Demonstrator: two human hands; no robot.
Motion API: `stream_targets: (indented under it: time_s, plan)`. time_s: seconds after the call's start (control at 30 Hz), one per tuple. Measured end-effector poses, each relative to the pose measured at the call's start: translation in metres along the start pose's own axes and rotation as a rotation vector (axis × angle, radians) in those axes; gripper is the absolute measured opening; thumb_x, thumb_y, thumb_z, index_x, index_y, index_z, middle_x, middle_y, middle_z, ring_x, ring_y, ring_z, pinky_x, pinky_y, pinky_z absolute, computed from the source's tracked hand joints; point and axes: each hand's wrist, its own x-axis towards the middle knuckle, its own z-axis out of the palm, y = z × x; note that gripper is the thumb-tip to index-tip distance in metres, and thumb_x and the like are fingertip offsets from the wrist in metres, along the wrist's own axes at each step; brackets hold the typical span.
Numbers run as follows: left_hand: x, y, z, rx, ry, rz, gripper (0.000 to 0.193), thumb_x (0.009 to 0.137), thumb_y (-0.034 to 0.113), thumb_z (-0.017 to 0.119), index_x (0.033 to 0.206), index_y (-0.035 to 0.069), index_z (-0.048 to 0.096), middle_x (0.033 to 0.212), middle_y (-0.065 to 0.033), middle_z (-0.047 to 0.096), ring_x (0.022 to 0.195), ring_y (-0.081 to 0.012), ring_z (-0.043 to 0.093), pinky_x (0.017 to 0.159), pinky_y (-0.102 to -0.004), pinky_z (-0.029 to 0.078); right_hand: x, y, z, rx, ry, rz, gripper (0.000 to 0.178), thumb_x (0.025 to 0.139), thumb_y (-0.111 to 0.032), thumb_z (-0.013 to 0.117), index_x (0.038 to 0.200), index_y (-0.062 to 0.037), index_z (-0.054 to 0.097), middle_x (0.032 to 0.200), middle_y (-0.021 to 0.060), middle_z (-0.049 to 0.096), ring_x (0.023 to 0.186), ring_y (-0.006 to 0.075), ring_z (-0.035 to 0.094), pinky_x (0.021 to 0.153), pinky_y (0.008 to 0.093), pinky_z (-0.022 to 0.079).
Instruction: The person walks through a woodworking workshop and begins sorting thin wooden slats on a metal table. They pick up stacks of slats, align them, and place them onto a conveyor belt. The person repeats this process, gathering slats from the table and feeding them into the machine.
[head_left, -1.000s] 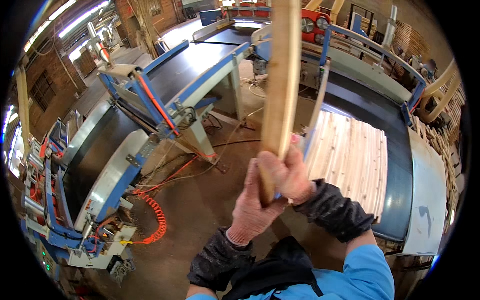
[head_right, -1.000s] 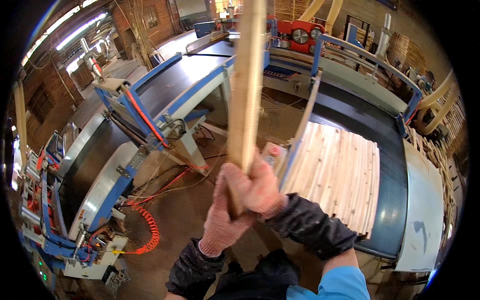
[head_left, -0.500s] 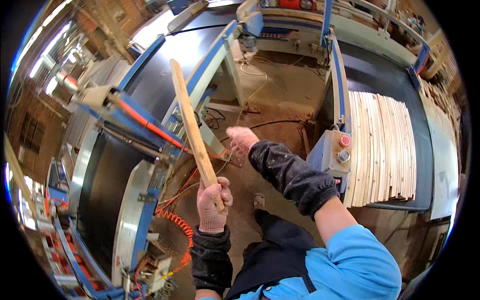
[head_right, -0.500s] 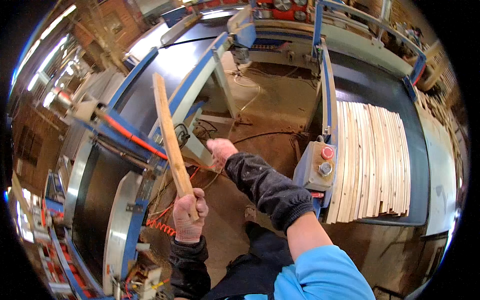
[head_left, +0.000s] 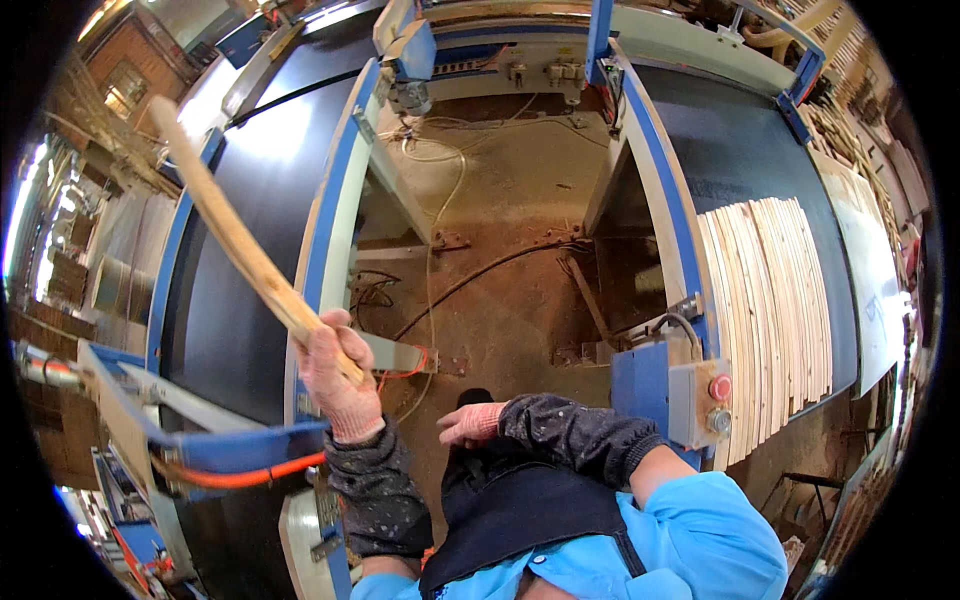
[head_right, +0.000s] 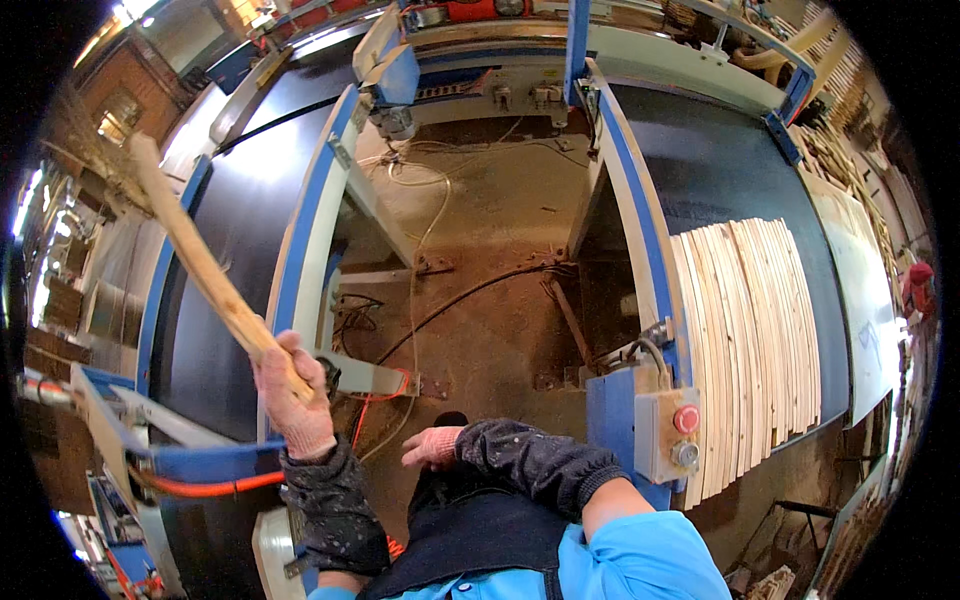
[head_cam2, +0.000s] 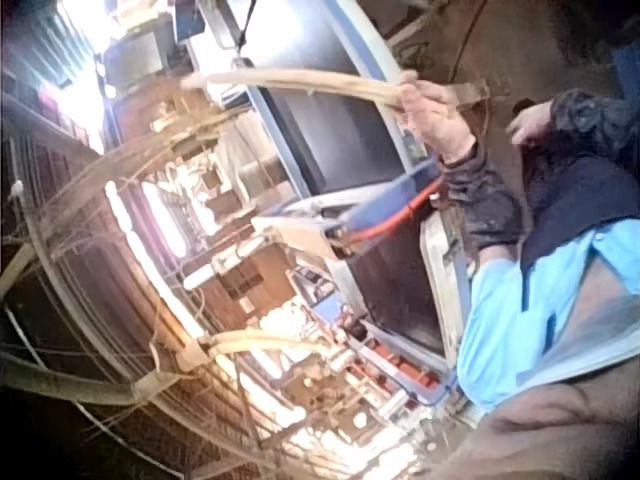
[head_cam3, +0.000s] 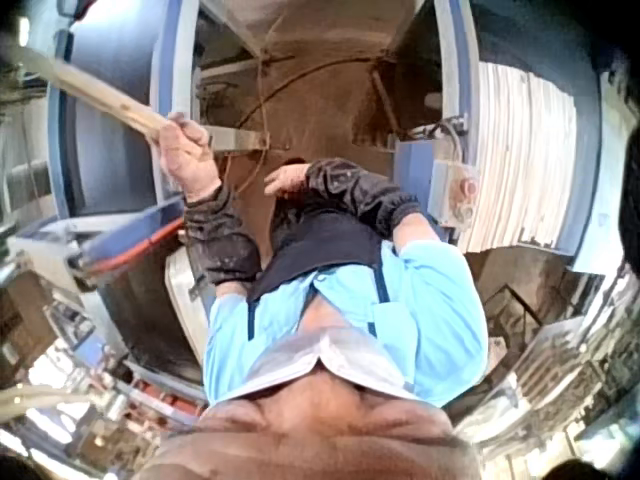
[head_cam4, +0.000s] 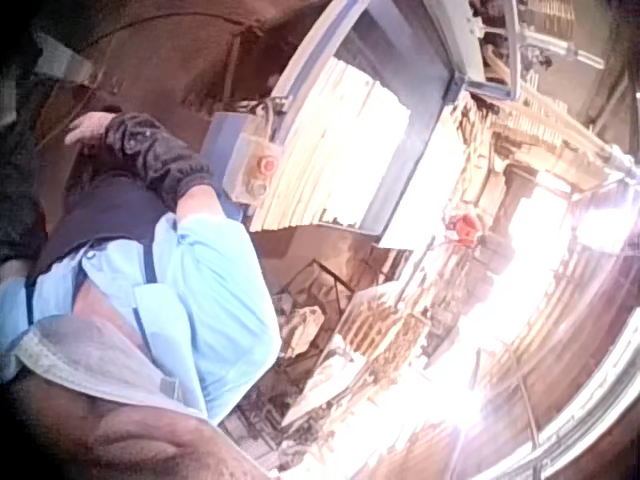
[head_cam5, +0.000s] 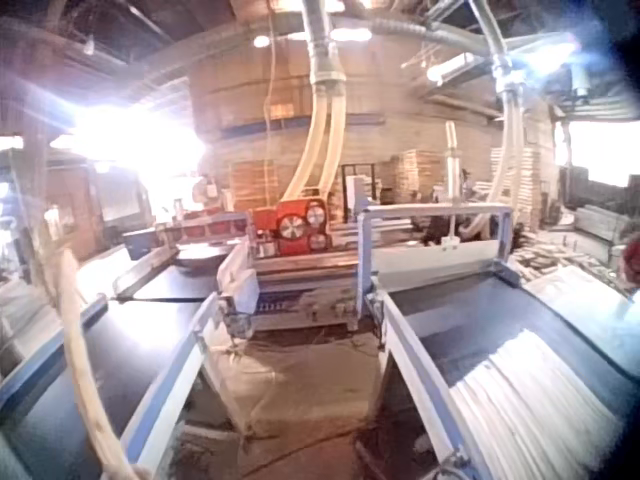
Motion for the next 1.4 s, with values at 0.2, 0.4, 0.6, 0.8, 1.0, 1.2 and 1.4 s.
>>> stream_targets:
  time_s: [0.2,0.4,0.6,0.8,1.0,1.2,1.4]
  plan:
    - [0.175,-0.011,-0.003,-0.076,-0.032,0.088,0.048,0.104,0.028,0.074,0.143,0.008,0.055,0.115,-0.0084,0.071,0.075,-0.0075,0.059,0.060,-0.0198,0.053,-0.027,-0.110,-0.085,-0.208,-0.184,-0.224,0.089,0.101,-0.058,0.065,0.167,-0.0057,0.038,0.166,0.0196,0.048,0.155,0.0316,0.043,0.128,0.0422,0.033]
    - [0.345,-0.016,0.003,-0.123,-0.073,0.107,0.042,0.106,0.029,0.073,0.137,0.005,0.057,0.119,-0.0141,0.071,0.078,-0.0118,0.064,0.063,-0.0244,0.059,-0.021,-0.178,-0.179,-0.296,-0.341,-0.160,0.063,0.110,-0.046,0.059,0.162,-0.0118,0.050,0.161,0.0140,0.057,0.148,0.0289,0.052,0.124,0.0398,0.040]
    - [0.470,-0.061,0.036,-0.123,-0.056,0.066,0.041,0.107,0.034,0.070,0.134,0.006,0.057,0.116,-0.0165,0.072,0.082,-0.0153,0.069,0.069,-0.0283,0.064,-0.006,-0.209,-0.271,-0.249,-0.265,-0.223,0.062,0.109,-0.052,0.057,0.159,-0.0145,0.055,0.160,0.0137,0.057,0.150,0.0307,0.050,0.126,0.0401,0.037]
    - [0.589,-0.126,0.100,-0.110,-0.069,0.032,0.039,0.108,0.037,0.069,0.132,0.009,0.058,0.110,-0.0135,0.074,0.074,-0.0142,0.068,0.060,-0.0268,0.058,-0.011,-0.244,-0.398,-0.293,-0.092,-0.235,0.064,0.109,-0.053,0.055,0.159,-0.0125,0.053,0.157,0.0191,0.058,0.148,0.0343,0.053,0.123,0.0414,0.040]
    - [0.673,-0.154,0.123,-0.097,-0.077,-0.080,0.037,0.107,0.034,0.071,0.132,0.008,0.060,0.110,-0.0137,0.074,0.074,-0.0126,0.067,0.056,-0.0253,0.056,-0.013,-0.284,-0.516,-0.344,-0.122,-0.263,0.072,0.109,-0.058,0.052,0.162,-0.0110,0.048,0.159,0.0201,0.056,0.148,0.0367,0.052,0.124,0.0431,0.039]
    - [0.737,-0.153,0.130,0.108,0.094,-0.126,0.029,0.106,0.029,0.071,0.125,0.008,0.065,0.106,-0.0113,0.074,0.070,-0.0104,0.064,0.054,-0.0230,0.054,-0.026,-0.315,-0.585,-0.297,-0.181,-0.323,0.073,0.110,-0.061,0.048,0.165,-0.0117,0.045,0.161,0.0210,0.053,0.149,0.0387,0.049,0.126,0.0439,0.037]
    - [0.829,-0.146,0.122,0.499,0.279,-0.111,0.023,0.100,0.032,0.076,0.113,0.014,0.069,0.089,0.0006,0.069,0.063,-0.0044,0.055,0.050,-0.0191,0.043,-0.010,-0.351,-0.650,-0.404,-0.176,-0.338,0.073,0.111,-0.061,0.046,0.164,-0.0112,0.045,0.161,0.0218,0.053,0.148,0.0400,0.050,0.126,0.0453,0.037]
